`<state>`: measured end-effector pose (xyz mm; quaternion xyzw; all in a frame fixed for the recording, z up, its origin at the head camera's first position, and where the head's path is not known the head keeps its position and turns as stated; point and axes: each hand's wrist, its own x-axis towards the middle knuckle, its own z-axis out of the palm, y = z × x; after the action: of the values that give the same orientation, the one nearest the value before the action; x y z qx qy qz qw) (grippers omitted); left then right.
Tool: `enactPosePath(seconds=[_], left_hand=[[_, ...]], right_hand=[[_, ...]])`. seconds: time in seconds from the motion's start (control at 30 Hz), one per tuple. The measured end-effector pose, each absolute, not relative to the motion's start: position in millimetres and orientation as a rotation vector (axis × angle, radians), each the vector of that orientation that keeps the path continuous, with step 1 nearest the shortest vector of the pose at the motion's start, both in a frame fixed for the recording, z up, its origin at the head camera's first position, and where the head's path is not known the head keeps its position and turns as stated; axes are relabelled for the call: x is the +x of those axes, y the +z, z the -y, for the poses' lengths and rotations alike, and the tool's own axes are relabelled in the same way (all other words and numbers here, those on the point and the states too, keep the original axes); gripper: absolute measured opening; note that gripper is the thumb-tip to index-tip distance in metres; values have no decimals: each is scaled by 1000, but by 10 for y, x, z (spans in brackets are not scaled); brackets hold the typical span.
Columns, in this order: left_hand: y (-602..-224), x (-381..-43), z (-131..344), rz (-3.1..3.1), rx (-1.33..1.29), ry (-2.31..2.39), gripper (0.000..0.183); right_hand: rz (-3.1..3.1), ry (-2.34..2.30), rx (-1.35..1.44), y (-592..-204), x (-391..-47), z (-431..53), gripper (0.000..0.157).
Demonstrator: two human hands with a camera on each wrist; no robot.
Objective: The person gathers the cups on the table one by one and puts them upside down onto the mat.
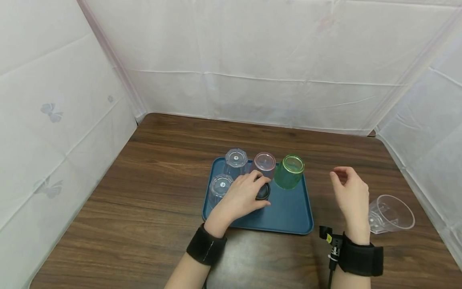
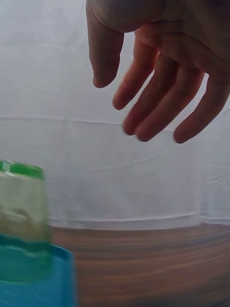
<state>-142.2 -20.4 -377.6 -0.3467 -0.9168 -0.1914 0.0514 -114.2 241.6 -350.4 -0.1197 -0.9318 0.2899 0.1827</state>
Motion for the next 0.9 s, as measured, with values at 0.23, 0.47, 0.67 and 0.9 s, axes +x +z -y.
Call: enactPosePath(seconds=[0.23, 0.47, 0.67, 0.9], left_hand=[[-3818, -1429, 204, 2808, -1069, -585, 56], [-3837, -1424, 193, 2814, -1062, -591, 55], [-3840, -1421, 187, 2837, -1040, -599, 56], [-3842, -1415, 185, 2854, -1019, -567, 57]], right_hand=[[2628, 663, -565, -3535, -1106, -2638, 45], [2581, 540, -744, -3599, -1040, -2869, 55], [2630, 532, -920, -3635, -1010, -3045, 69], [2636, 558, -1062, -3737, -982, -3221, 77]])
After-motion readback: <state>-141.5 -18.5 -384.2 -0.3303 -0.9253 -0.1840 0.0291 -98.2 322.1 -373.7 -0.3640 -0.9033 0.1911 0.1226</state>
